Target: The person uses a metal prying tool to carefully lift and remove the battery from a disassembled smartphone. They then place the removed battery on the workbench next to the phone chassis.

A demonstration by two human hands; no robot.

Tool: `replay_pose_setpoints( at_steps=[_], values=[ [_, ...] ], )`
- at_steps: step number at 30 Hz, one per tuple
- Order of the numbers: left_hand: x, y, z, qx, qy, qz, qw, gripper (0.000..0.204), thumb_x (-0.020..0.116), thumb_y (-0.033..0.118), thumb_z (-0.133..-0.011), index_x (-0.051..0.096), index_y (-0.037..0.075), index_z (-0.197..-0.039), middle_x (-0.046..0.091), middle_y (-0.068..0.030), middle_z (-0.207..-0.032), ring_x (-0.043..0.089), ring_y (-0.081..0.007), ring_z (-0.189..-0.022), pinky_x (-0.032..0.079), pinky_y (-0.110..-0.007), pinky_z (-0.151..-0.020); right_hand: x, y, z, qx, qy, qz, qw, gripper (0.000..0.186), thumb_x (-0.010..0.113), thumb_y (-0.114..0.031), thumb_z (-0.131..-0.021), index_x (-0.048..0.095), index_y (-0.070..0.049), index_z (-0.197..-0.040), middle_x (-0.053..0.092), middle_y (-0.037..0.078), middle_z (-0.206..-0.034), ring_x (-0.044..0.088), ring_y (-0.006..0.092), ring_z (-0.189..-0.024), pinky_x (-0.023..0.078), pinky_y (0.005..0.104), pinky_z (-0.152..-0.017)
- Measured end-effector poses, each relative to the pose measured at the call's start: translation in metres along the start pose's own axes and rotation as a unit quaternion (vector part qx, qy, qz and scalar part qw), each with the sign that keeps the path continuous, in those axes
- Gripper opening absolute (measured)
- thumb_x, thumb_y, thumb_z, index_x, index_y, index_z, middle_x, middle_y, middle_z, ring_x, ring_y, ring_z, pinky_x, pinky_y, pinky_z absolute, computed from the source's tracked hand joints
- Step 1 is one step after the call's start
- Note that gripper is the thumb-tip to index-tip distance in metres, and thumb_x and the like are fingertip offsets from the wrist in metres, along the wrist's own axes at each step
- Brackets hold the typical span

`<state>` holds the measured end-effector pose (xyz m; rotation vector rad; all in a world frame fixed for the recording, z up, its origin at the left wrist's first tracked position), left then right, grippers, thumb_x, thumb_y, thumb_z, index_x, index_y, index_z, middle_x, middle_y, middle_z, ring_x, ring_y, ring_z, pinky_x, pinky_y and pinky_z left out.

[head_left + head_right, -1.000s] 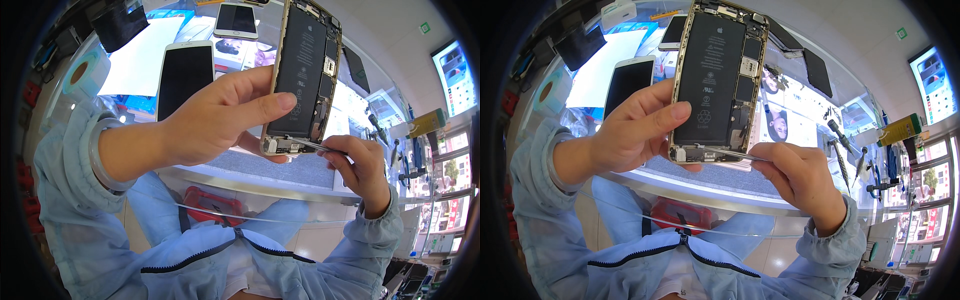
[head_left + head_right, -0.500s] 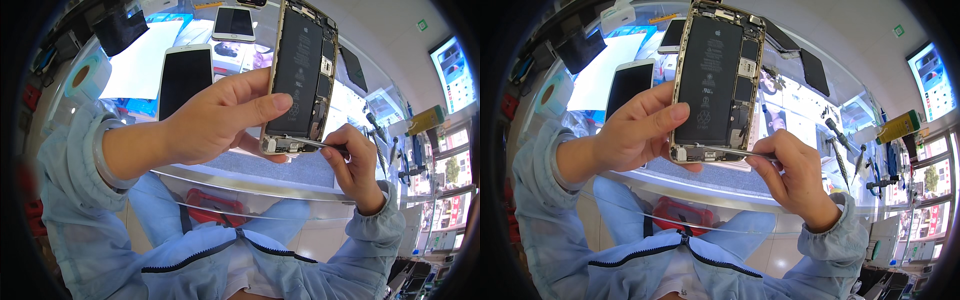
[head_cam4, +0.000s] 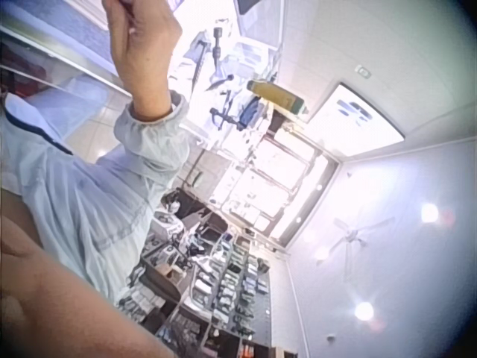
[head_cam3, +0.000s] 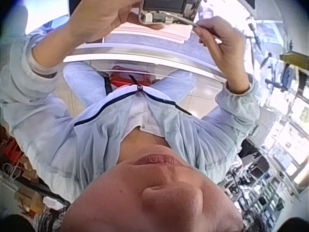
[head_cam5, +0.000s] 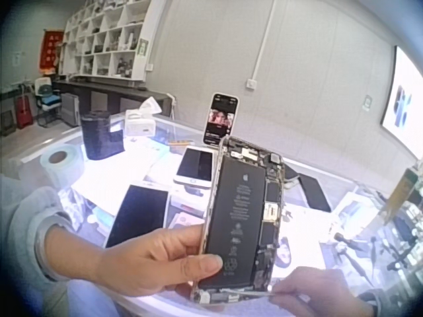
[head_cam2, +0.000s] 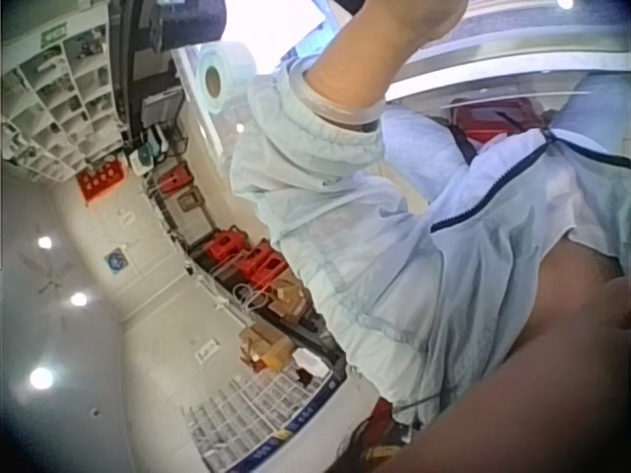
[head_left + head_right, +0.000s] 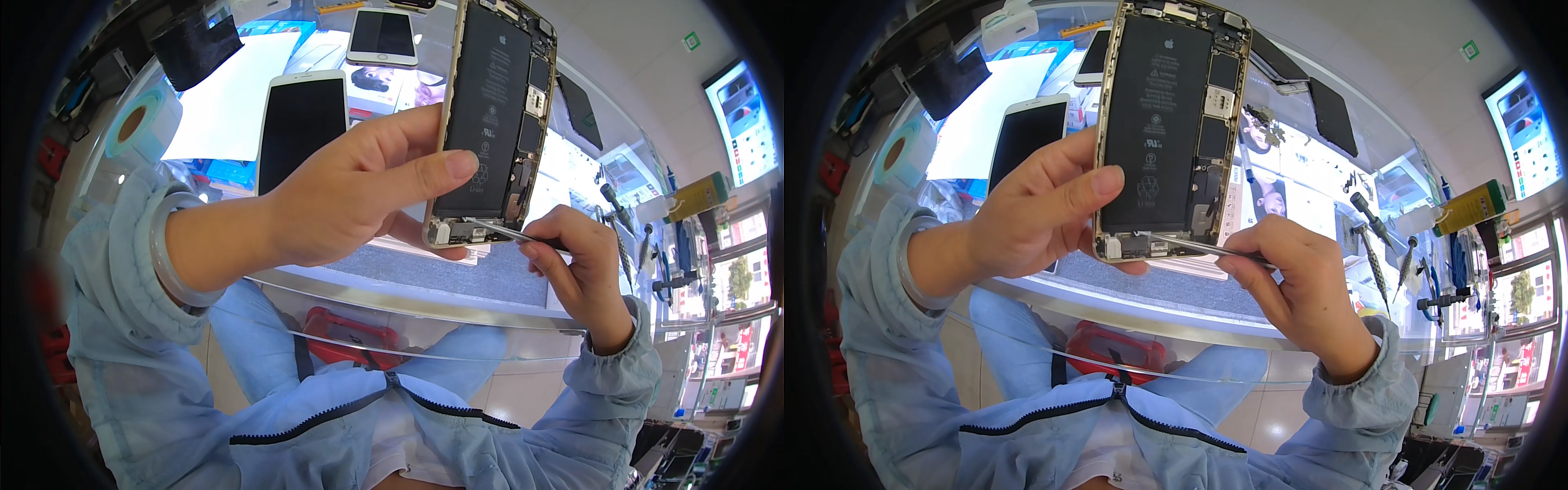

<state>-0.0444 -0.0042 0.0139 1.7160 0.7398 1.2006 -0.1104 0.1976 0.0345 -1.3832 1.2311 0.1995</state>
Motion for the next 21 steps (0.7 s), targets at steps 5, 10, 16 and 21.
replay_pose_setpoints(
  at_steps=[5,10,16,21],
  values=[
    [0.005,-0.002,0.0,-0.024,0.002,0.003,1.0,0.041,0.044,0.019,-0.101,0.036,0.004,-0.138,0.058,-0.0133,-0.122,0.065,-0.0214,-0.102,0.06,-0.039,-0.08,-0.006,-0.008,0.001,-0.078,0.06,0.079,0.992,0.018,0.077,-0.001,-0.073,0.063,0.0,-0.084,0.06,0.008,-0.078,0.058,0.0162,-0.061,0.045,0.0246,-0.055],
    [-0.001,-0.002,-0.001,-0.019,0.001,0.004,1.0,0.041,0.044,0.019,-0.101,0.036,0.003,-0.138,0.058,-0.0134,-0.122,0.065,-0.0218,-0.103,0.06,-0.04,-0.081,-0.004,-0.011,-0.003,-0.081,0.047,0.093,0.991,0.016,0.073,-0.002,-0.077,0.063,0.0,-0.089,0.062,0.009,-0.081,0.06,0.0189,-0.066,0.047,0.0279,-0.056],
    [0.0,0.0,0.001,-0.028,-0.008,-0.013,0.999,0.041,0.044,0.019,-0.101,0.036,0.003,-0.138,0.057,-0.014,-0.123,0.064,-0.0226,-0.104,0.06,-0.04,-0.081,-0.007,-0.006,-0.002,-0.089,-0.048,0.115,0.988,0.013,0.068,-0.005,-0.082,0.064,-0.001,-0.093,0.063,0.013,-0.078,0.061,0.023,-0.066,0.047,0.0319,-0.056],
    [0.001,-0.002,0.0,-0.037,-0.023,-0.008,0.999,0.042,0.043,0.018,-0.101,0.034,0.004,-0.14,0.055,-0.0149,-0.127,0.063,-0.024,-0.107,0.06,-0.041,-0.081,-0.008,-0.005,0.0,-0.089,-0.023,0.078,0.993,0.014,0.07,-0.008,-0.082,0.063,-0.001,-0.092,0.059,0.012,-0.073,0.059,0.0231,-0.062,0.045,0.0308,-0.053]
  ],
)
Point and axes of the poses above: each hand's wrist, its own z-axis away from the middle knuckle, its own x-axis out of the palm, y = z × x, the point moved 4 cm from there along -z, towards the middle knuckle
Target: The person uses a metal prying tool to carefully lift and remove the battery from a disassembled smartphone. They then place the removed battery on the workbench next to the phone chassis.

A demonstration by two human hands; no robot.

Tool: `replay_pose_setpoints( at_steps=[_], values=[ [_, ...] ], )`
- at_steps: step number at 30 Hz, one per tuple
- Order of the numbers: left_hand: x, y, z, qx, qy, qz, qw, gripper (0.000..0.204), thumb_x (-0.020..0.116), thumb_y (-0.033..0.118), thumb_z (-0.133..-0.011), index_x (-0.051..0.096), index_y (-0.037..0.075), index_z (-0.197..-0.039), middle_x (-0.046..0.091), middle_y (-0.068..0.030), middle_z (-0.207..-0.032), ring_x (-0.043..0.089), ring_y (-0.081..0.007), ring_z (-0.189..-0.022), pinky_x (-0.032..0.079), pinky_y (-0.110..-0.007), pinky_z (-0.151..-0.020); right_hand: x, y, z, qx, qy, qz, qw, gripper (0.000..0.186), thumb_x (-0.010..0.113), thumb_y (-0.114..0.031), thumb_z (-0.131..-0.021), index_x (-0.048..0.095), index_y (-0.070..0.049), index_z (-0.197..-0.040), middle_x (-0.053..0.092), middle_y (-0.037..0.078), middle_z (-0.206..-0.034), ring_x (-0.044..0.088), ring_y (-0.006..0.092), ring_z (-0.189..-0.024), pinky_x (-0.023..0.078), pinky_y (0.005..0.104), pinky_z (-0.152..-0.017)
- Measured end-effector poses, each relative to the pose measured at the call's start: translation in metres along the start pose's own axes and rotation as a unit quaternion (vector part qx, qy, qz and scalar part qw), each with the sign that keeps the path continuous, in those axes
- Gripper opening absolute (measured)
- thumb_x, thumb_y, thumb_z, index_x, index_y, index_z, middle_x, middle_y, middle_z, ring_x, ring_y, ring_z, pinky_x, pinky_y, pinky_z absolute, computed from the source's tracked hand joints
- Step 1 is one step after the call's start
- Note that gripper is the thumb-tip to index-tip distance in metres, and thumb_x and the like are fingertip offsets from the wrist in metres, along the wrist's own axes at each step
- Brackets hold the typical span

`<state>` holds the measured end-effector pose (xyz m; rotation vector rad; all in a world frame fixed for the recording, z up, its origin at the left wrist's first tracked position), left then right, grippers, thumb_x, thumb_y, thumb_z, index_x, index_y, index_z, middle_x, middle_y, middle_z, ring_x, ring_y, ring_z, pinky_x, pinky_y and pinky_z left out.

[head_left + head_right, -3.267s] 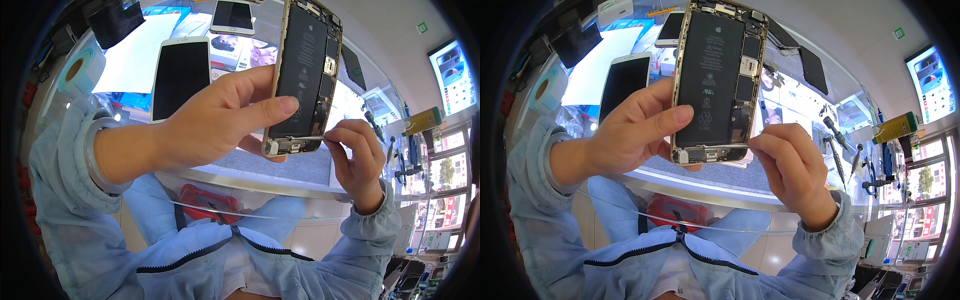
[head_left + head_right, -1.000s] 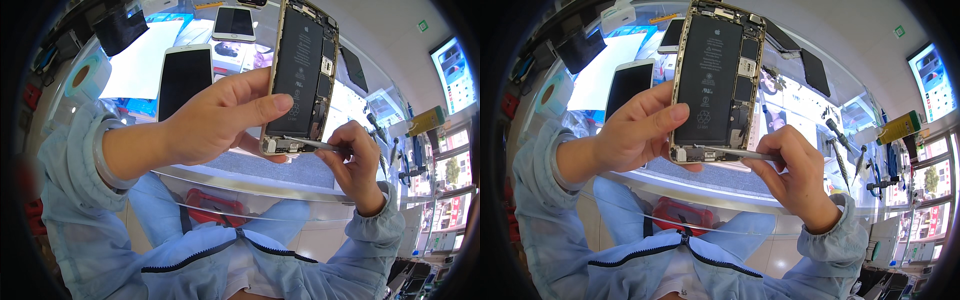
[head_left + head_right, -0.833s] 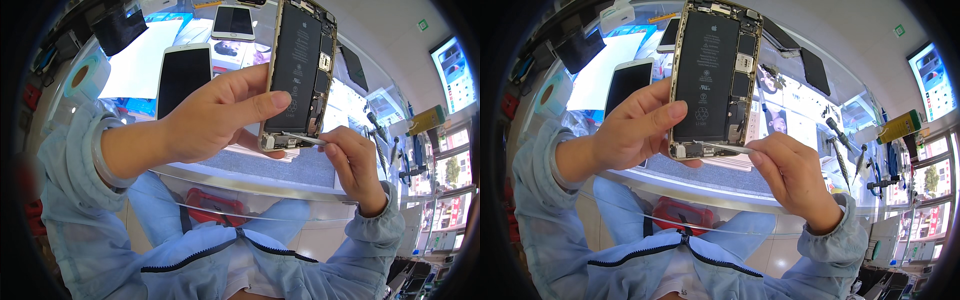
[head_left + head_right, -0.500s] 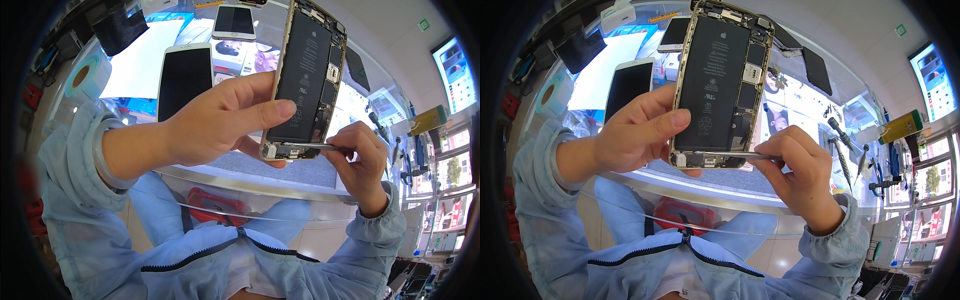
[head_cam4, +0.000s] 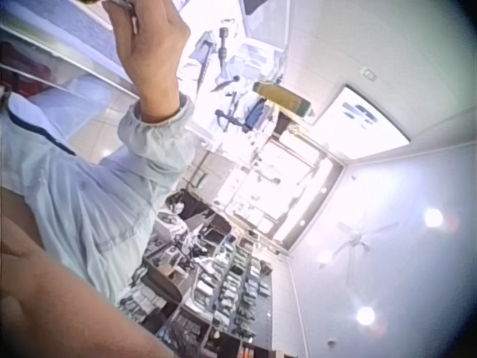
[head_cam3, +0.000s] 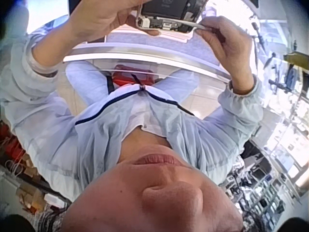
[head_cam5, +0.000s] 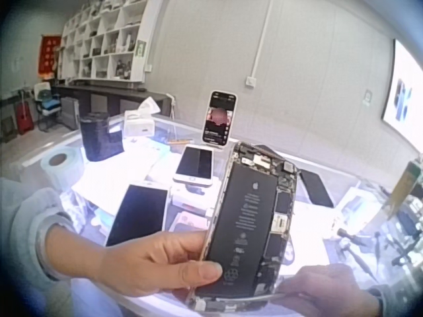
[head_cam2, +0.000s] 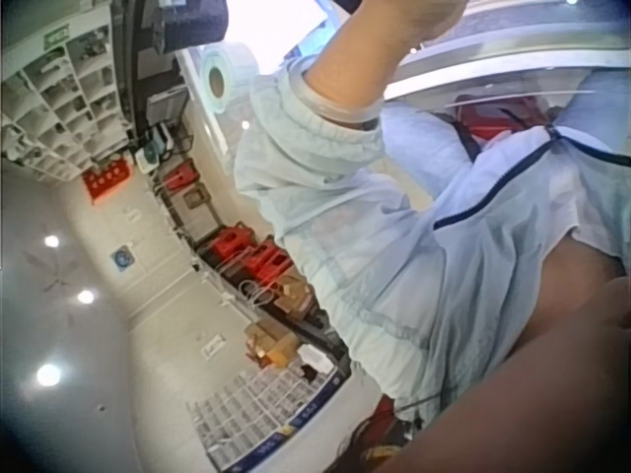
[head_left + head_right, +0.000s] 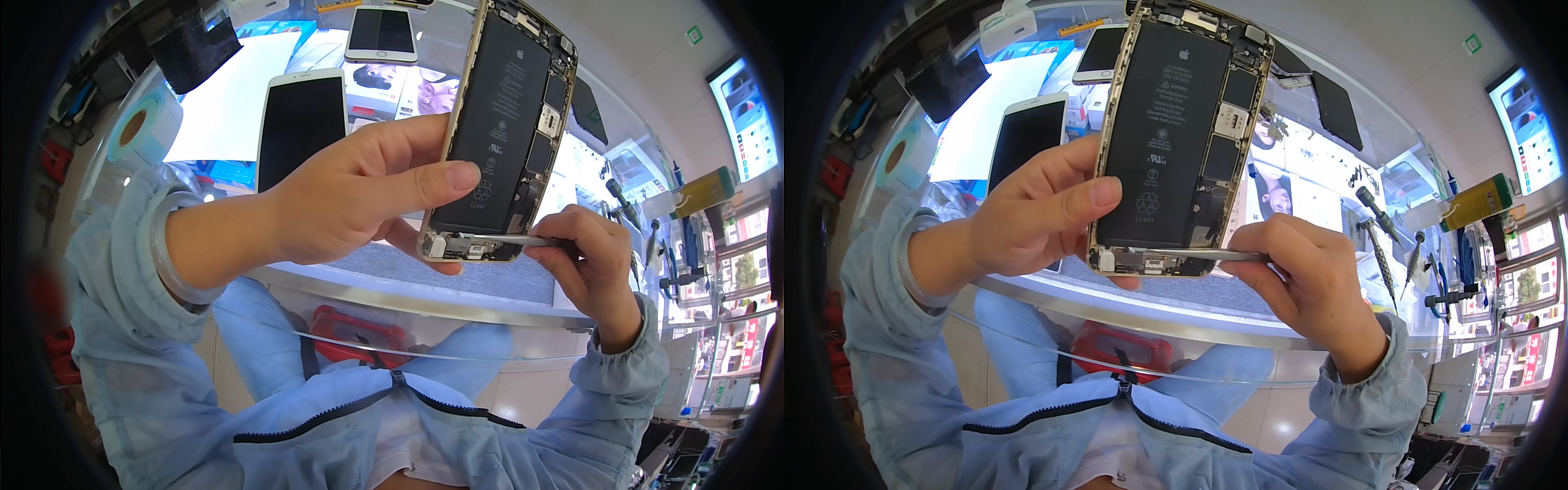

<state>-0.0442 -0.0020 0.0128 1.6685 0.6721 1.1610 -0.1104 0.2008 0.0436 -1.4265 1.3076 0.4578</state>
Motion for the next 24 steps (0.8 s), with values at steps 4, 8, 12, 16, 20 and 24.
replay_pose_setpoints(
  at_steps=[4,8,12,16,20,24],
  values=[
    [-0.0025,0.0001,0.0014,0.004,-0.001,0.003,1.0,0.043,0.042,0.017,-0.101,0.033,0.004,-0.141,0.053,-0.0151,-0.13,0.062,-0.0255,-0.11,0.06,-0.042,-0.082,0.0033,-0.0031,-0.0033,0.02,-0.006,-0.027,0.999,0.013,0.069,-0.005,-0.081,0.063,0.0,-0.092,0.057,0.012,-0.072,0.058,0.0229,-0.061,0.044,0.0311,-0.053],
    [-0.0038,0.001,0.0012,0.002,0.0,-0.001,1.0,0.043,0.041,0.017,-0.101,0.033,0.004,-0.141,0.053,-0.0147,-0.13,0.062,-0.0254,-0.11,0.06,-0.043,-0.082,0.0041,0.0024,-0.0004,0.022,-0.036,-0.047,0.998,0.011,0.066,0.0,-0.082,0.063,0.001,-0.092,0.057,0.011,-0.072,0.058,0.0228,-0.061,0.044,0.0305,-0.055],
    [-0.0051,0.0008,0.0009,0.001,-0.002,0.0,1.0,0.043,0.042,0.018,-0.101,0.033,0.004,-0.141,0.054,-0.0147,-0.129,0.062,-0.025,-0.109,0.06,-0.042,-0.082,0.0066,0.0044,0.0015,0.047,-0.009,-0.09,0.995,0.012,0.069,-0.001,-0.081,0.063,0.001,-0.091,0.057,0.011,-0.072,0.058,0.021,-0.061,0.045,0.0287,-0.055],
    [-0.0023,0.0015,0.0014,0.002,-0.013,0.003,1.0,0.043,0.043,0.019,-0.101,0.034,0.002,-0.139,0.055,-0.0156,-0.127,0.064,-0.0241,-0.106,0.06,-0.039,-0.081,0.0069,0.0032,0.0013,0.033,0.018,-0.073,0.997,0.014,0.072,-0.002,-0.079,0.063,0.0,-0.089,0.057,0.01,-0.073,0.058,0.0182,-0.062,0.045,0.0272,-0.054],
    [-0.0039,0.0005,0.0022,0.007,-0.009,0.007,1.0,0.043,0.045,0.019,-0.1,0.036,0.001,-0.138,0.056,-0.0163,-0.125,0.065,-0.0222,-0.103,0.06,-0.036,-0.081,0.007,-0.0025,-0.0028,0.053,0.015,-0.084,0.995,0.013,0.072,-0.003,-0.079,0.063,0.001,-0.088,0.059,0.01,-0.075,0.059,0.0168,-0.063,0.044,0.0266,-0.054],
    [-0.0021,0.0012,0.0025,0.007,-0.006,-0.027,1.0,0.043,0.048,0.02,-0.1,0.037,0.001,-0.137,0.06,-0.0145,-0.119,0.067,-0.0197,-0.097,0.06,-0.031,-0.077,0.0108,0.004,-0.001,0.002,-0.006,-0.043,0.999,0.009,0.068,-0.004,-0.083,0.063,0.001,-0.089,0.061,0.01,-0.076,0.06,0.0154,-0.065,0.045,0.0258,-0.054]
  ],
)
Point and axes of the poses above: each hand's wrist, its own z-axis away from the middle knuckle, its own x-axis out of the palm, y = z × x, the point moved 4 cm from there along -z, towards the middle knuckle
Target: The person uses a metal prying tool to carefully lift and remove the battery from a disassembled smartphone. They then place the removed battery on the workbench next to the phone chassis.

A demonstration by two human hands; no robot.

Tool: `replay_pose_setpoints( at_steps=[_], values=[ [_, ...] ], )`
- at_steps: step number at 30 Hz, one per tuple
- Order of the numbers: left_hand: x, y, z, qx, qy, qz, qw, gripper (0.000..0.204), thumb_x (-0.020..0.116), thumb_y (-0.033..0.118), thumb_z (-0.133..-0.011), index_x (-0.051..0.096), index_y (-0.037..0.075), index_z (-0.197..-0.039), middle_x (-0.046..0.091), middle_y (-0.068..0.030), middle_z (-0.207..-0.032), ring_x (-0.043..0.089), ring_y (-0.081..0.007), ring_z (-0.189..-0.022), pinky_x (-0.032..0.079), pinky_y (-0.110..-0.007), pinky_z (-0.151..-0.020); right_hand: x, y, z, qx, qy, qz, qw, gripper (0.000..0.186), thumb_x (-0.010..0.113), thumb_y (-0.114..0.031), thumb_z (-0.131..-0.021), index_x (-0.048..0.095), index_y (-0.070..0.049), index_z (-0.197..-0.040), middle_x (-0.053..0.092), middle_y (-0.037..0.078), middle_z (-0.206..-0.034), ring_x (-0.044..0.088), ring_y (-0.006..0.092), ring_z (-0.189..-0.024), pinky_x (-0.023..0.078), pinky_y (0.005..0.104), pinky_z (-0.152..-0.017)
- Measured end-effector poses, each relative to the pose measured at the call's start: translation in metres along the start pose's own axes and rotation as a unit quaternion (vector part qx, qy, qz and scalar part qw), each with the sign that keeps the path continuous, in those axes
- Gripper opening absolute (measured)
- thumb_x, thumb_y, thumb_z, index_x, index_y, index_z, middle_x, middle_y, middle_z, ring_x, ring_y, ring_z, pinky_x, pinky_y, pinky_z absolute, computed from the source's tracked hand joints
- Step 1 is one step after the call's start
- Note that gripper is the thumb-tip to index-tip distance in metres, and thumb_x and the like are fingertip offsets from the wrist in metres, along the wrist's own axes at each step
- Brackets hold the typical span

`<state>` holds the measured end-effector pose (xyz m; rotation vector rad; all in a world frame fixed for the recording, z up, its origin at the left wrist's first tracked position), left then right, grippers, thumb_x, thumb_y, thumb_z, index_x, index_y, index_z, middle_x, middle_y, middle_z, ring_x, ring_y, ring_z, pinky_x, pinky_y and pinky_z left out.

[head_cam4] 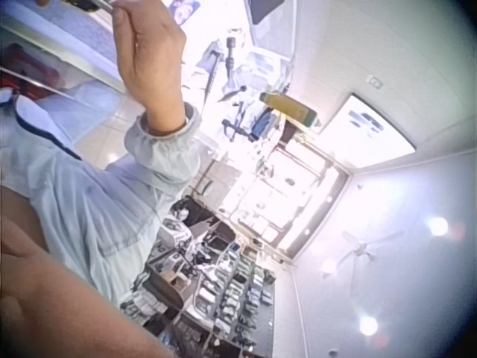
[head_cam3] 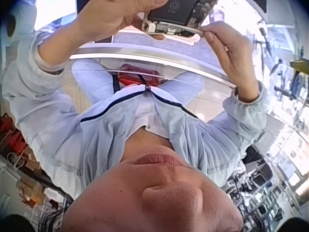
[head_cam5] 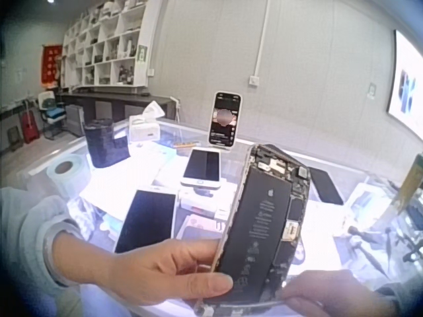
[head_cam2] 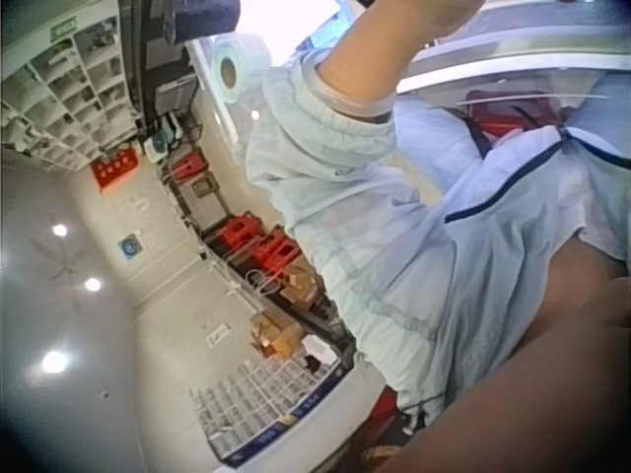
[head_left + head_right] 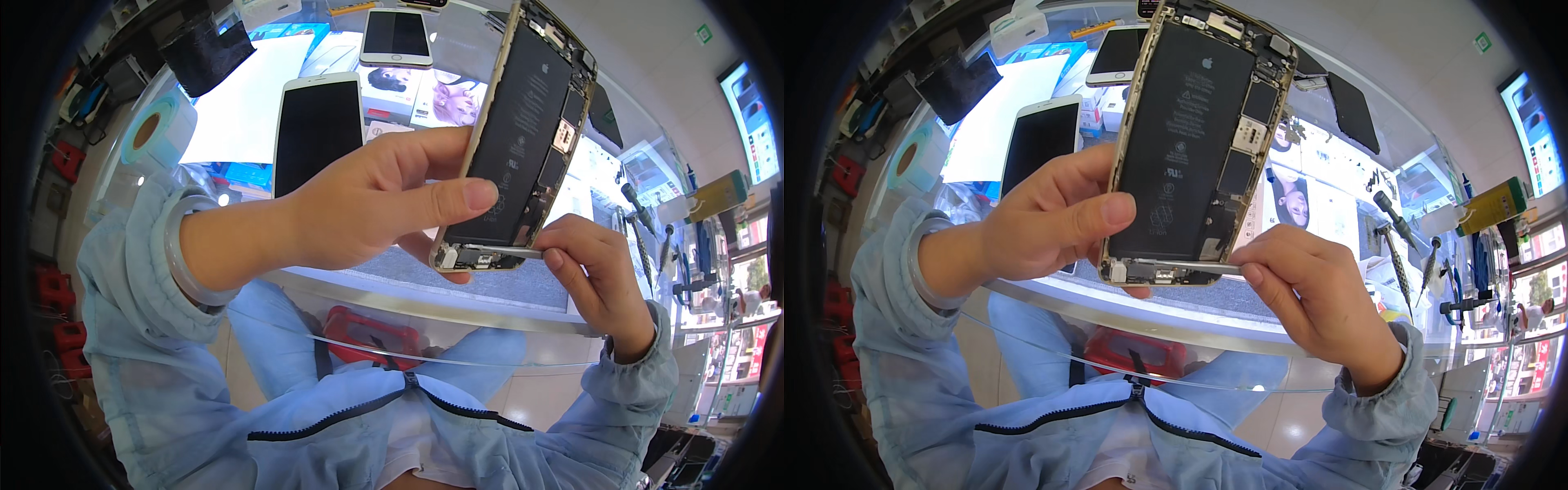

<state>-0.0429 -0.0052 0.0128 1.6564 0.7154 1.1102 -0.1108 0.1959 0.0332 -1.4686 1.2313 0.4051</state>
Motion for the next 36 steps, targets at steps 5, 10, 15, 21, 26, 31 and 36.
replay_pose_setpoints(
  at_steps=[5,10,15,21,26,31,36],
  values=[
    [0.001,0.001,0.001,-0.005,-0.003,-0.014,1.0,0.043,0.049,0.02,-0.099,0.038,0.001,-0.136,0.063,-0.0123,-0.114,0.069,-0.0179,-0.09,0.059,-0.027,-0.071,-0.005,0.001,0.002,0.128,-0.091,-0.128,0.979,0.008,0.067,-0.004,-0.085,0.062,0.001,-0.089,0.062,0.008,-0.072,0.059,0.0152,-0.062,0.044,0.0253,-0.055],
    [0.001,0.001,0.0,-0.009,-0.001,0.006,1.0,0.042,0.048,0.019,-0.099,0.038,0.001,-0.136,0.06,-0.0137,-0.119,0.067,-0.0199,-0.098,0.06,-0.032,-0.077,-0.003,0.001,0.001,0.096,-0.035,-0.12,0.987,0.012,0.068,-0.006,-0.085,0.058,0.0,-0.089,0.06,0.007,-0.072,0.054,0.0118,-0.058,0.041,0.0239,-0.054],
    [-0.001,0.0,-0.001,-0.006,-0.006,-0.003,1.0,0.042,0.047,0.018,-0.1,0.037,0.002,-0.137,0.056,-0.0148,-0.124,0.064,-0.0225,-0.105,0.06,-0.038,-0.082,0.003,0.004,0.003,0.146,-0.022,-0.174,0.974,0.01,0.066,-0.007,-0.087,0.059,0.0,-0.089,0.058,0.008,-0.075,0.053,0.0139,-0.063,0.039,0.0256,-0.056],
    [-0.002,0.0,-0.001,-0.007,0.017,0.031,0.999,0.041,0.045,0.019,-0.1,0.037,0.001,-0.137,0.056,-0.015,-0.124,0.064,-0.0235,-0.105,0.06,-0.039,-0.082,-0.002,-0.004,-0.002,0.044,-0.006,0.0,0.999,0.006,0.064,-0.003,-0.084,0.062,0.001,-0.087,0.054,0.011,-0.073,0.054,0.0245,-0.068,0.041,0.0307,-0.059],
    [-0.005,0.002,-0.003,-0.039,0.04,0.055,0.997,0.041,0.045,0.021,-0.1,0.038,-0.001,-0.134,0.059,-0.0156,-0.121,0.065,-0.0229,-0.103,0.061,-0.038,-0.08,-0.004,-0.005,0.0,0.001,0.062,0.014,0.998,0.009,0.067,0.0,-0.08,0.062,0.0,-0.087,0.053,0.01,-0.075,0.055,0.0202,-0.068,0.042,0.0284,-0.057],
    [-0.01,-0.002,-0.004,-0.103,0.064,0.054,0.991,0.042,0.049,0.02,-0.099,0.039,-0.001,-0.134,0.06,-0.0153,-0.118,0.066,-0.0224,-0.102,0.06,-0.036,-0.08,-0.003,-0.004,0.001,0.01,0.093,0.025,0.995,0.017,0.07,0.004,-0.076,0.061,-0.001,-0.089,0.052,0.009,-0.084,0.054,0.0165,-0.069,0.045,0.0255,-0.056],
    [-0.01,-0.002,-0.001,-0.05,0.11,-0.005,0.993,0.048,0.055,0.014,-0.096,0.037,0.004,-0.139,0.058,-0.0152,-0.121,0.065,-0.0198,-0.102,0.059,-0.036,-0.08,0.002,-0.009,0.001,0.025,0.089,0.051,0.994,0.019,0.07,0.005,-0.076,0.06,-0.001,-0.091,0.051,0.009,-0.085,0.055,0.0182,-0.07,0.046,0.0271,-0.057]
  ],
)
Point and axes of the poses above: each hand's wrist, its own z-axis away from the middle knuckle, its own x-axis out of the palm, y = z × x, the point moved 4 cm from there along -z, towards the middle knuckle
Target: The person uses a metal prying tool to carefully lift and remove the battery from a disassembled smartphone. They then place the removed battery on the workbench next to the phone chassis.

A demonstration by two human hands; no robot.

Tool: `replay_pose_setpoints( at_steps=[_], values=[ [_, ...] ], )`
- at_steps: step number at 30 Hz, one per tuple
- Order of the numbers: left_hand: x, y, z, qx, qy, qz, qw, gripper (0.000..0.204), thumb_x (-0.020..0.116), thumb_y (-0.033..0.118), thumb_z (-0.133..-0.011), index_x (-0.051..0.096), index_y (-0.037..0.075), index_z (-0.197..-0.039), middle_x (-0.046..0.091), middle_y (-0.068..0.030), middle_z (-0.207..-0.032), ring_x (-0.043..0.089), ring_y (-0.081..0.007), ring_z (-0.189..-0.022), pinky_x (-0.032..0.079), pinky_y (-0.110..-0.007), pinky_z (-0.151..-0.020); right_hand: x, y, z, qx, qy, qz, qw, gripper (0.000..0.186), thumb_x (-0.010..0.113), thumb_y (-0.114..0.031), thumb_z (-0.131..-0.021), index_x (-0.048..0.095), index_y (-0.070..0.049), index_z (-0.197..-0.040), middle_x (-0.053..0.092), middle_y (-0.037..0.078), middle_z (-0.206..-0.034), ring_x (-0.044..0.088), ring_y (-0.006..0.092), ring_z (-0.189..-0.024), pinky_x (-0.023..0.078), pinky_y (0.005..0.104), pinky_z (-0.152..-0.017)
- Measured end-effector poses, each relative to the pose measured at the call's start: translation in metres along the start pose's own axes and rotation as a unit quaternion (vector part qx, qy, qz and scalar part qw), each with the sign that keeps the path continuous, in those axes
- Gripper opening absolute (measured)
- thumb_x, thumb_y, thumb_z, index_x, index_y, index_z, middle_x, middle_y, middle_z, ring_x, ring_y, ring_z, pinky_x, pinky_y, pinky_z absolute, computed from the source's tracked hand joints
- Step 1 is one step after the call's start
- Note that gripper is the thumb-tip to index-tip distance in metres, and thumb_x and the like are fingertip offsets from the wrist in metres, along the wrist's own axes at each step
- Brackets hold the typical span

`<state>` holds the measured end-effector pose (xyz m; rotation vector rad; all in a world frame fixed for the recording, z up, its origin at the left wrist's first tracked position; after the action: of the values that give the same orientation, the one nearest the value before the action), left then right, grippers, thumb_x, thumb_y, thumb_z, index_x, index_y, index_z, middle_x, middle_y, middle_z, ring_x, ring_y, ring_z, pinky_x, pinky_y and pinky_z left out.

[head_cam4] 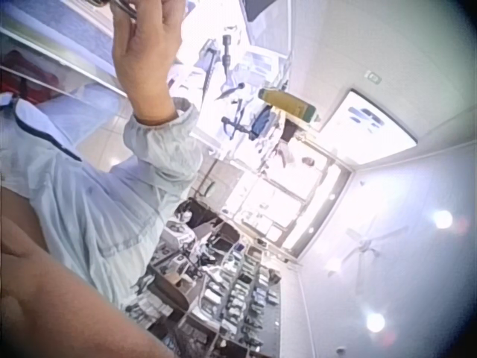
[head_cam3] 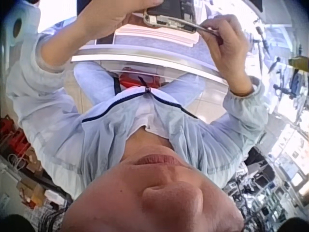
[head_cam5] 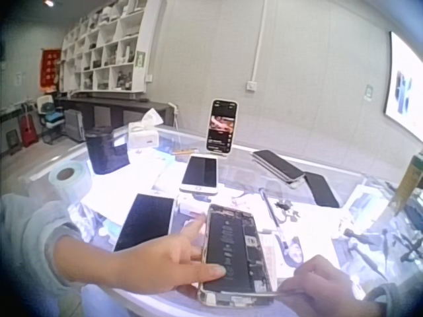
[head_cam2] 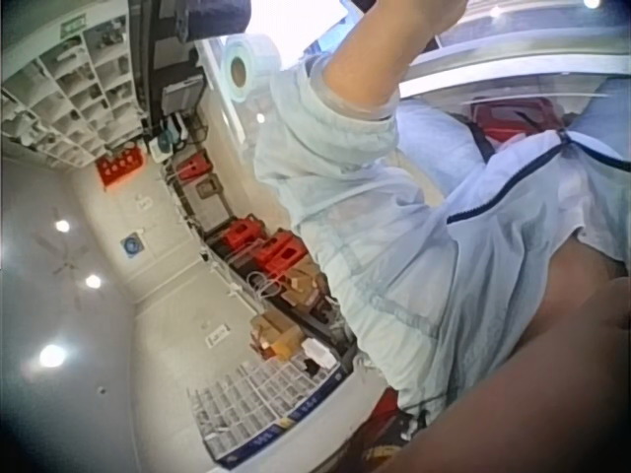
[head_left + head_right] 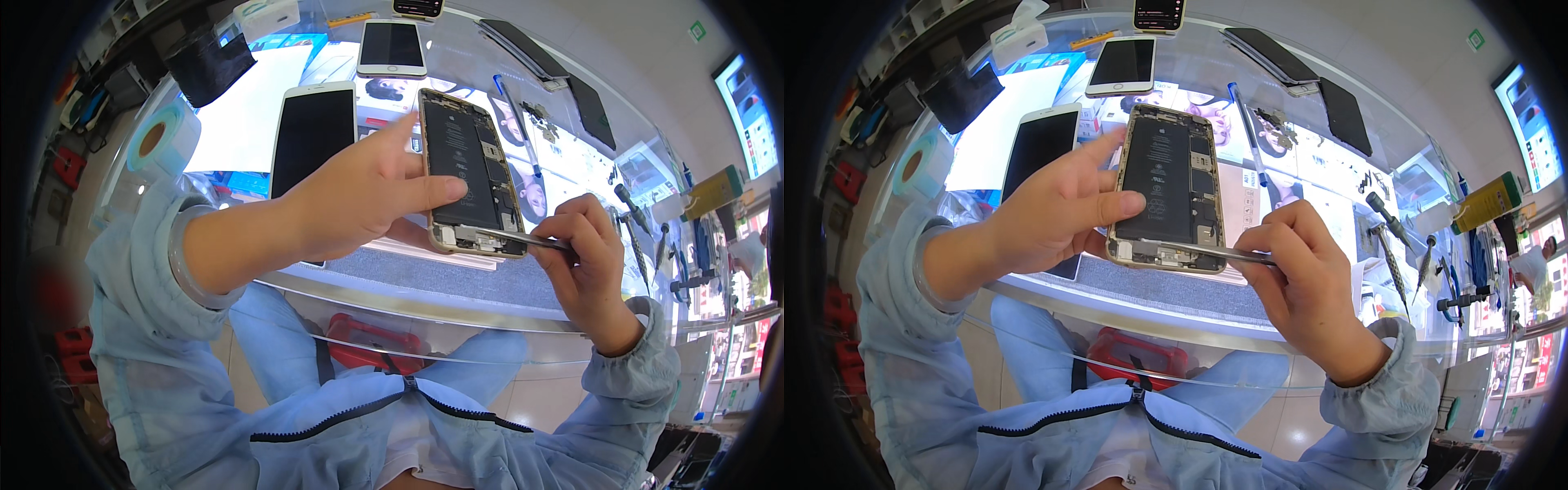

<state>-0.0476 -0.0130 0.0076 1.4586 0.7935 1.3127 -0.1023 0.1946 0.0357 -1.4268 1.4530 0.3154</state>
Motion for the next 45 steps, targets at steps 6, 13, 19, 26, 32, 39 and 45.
replay_pose_setpoints(
  at_steps=[6,13,19,26,32,39,45],
  values=[
    [0.011,0.001,0.002,-0.017,-0.047,-0.134,0.99,0.064,0.07,-0.003,-0.081,0.04,-0.001,-0.138,0.055,-0.013,-0.127,0.056,-0.0162,-0.115,0.049,-0.029,-0.096,0.005,-0.002,-0.001,0.001,-0.054,-0.007,0.999,0.014,0.067,0.0,-0.08,0.061,-0.002,-0.093,0.058,0.012,-0.081,0.059,0.0278,-0.067,0.048,0.0333,-0.057],
    [0.015,-0.003,0.004,0.06,-0.071,-0.095,0.991,0.071,0.071,-0.008,-0.076,0.039,-0.004,-0.139,0.053,-0.0133,-0.13,0.054,-0.0157,-0.117,0.044,-0.029,-0.102,0.009,-0.003,0.003,-0.023,-0.061,0.02,0.998,0.012,0.066,-0.003,-0.083,0.06,-0.003,-0.094,0.062,0.012,-0.077,0.062,0.03,-0.064,0.048,0.0361,-0.056],
    [0.019,0.001,0.009,0.1,-0.057,-0.085,0.99,0.072,0.07,-0.009,-0.075,0.038,-0.004,-0.139,0.052,-0.0136,-0.131,0.052,-0.0152,-0.118,0.043,-0.029,-0.102,0.008,-0.006,0.004,-0.011,-0.047,0.006,0.999,0.012,0.066,-0.003,-0.083,0.06,-0.002,-0.094,0.061,0.013,-0.077,0.062,0.0287,-0.064,0.048,0.0347,-0.055],
    [0.022,0.003,0.01,0.11,-0.056,-0.082,0.989,0.069,0.068,-0.009,-0.076,0.039,-0.004,-0.138,0.052,-0.0134,-0.13,0.053,-0.0149,-0.118,0.043,-0.028,-0.102,0.005,-0.005,0.007,-0.026,-0.002,0.002,1.0,0.014,0.068,-0.001,-0.081,0.062,-0.001,-0.094,0.06,0.012,-0.075,0.06,0.0261,-0.061,0.046,0.0327,-0.053],
    [0.014,-0.004,0.006,0.059,-0.05,-0.116,0.99,0.069,0.071,-0.007,-0.076,0.04,-0.005,-0.137,0.054,-0.013,-0.128,0.054,-0.0154,-0.116,0.044,-0.028,-0.101,0.001,-0.005,0.007,-0.044,0.03,0.041,0.998,0.014,0.068,-0.001,-0.081,0.062,-0.001,-0.094,0.059,0.011,-0.073,0.059,0.0231,-0.06,0.045,0.0312,-0.053],
    [0.011,-0.004,0.004,0.02,-0.04,-0.123,0.991,0.07,0.073,-0.004,-0.076,0.039,-0.005,-0.137,0.055,-0.0137,-0.126,0.056,-0.0156,-0.113,0.046,-0.028,-0.098,-0.008,-0.004,0.008,-0.033,0.057,0.036,0.997,0.013,0.067,0.0,-0.083,0.062,-0.001,-0.094,0.058,0.009,-0.074,0.057,0.0211,-0.061,0.043,0.0286,-0.054],
    [0.007,-0.006,0.004,0.016,-0.027,-0.152,0.988,0.069,0.073,-0.004,-0.077,0.038,-0.005,-0.137,0.055,-0.0136,-0.126,0.056,-0.0157,-0.113,0.046,-0.028,-0.098,0.004,0.003,0.005,0.086,-0.069,-0.149,0.983,0.009,0.06,-0.004,-0.091,0.058,-0.001,-0.099,0.057,0.009,-0.077,0.054,0.0156,-0.064,0.044,0.0273,-0.058]
  ],
)
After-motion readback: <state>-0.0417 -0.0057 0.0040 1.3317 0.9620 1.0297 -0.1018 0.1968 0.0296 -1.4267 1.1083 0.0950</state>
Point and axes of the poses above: each hand's wrist, its own z-axis away from the middle knuckle, its own x-axis out of the palm, y = z × x, the point moved 4 cm from there along -z, towards the middle knuckle
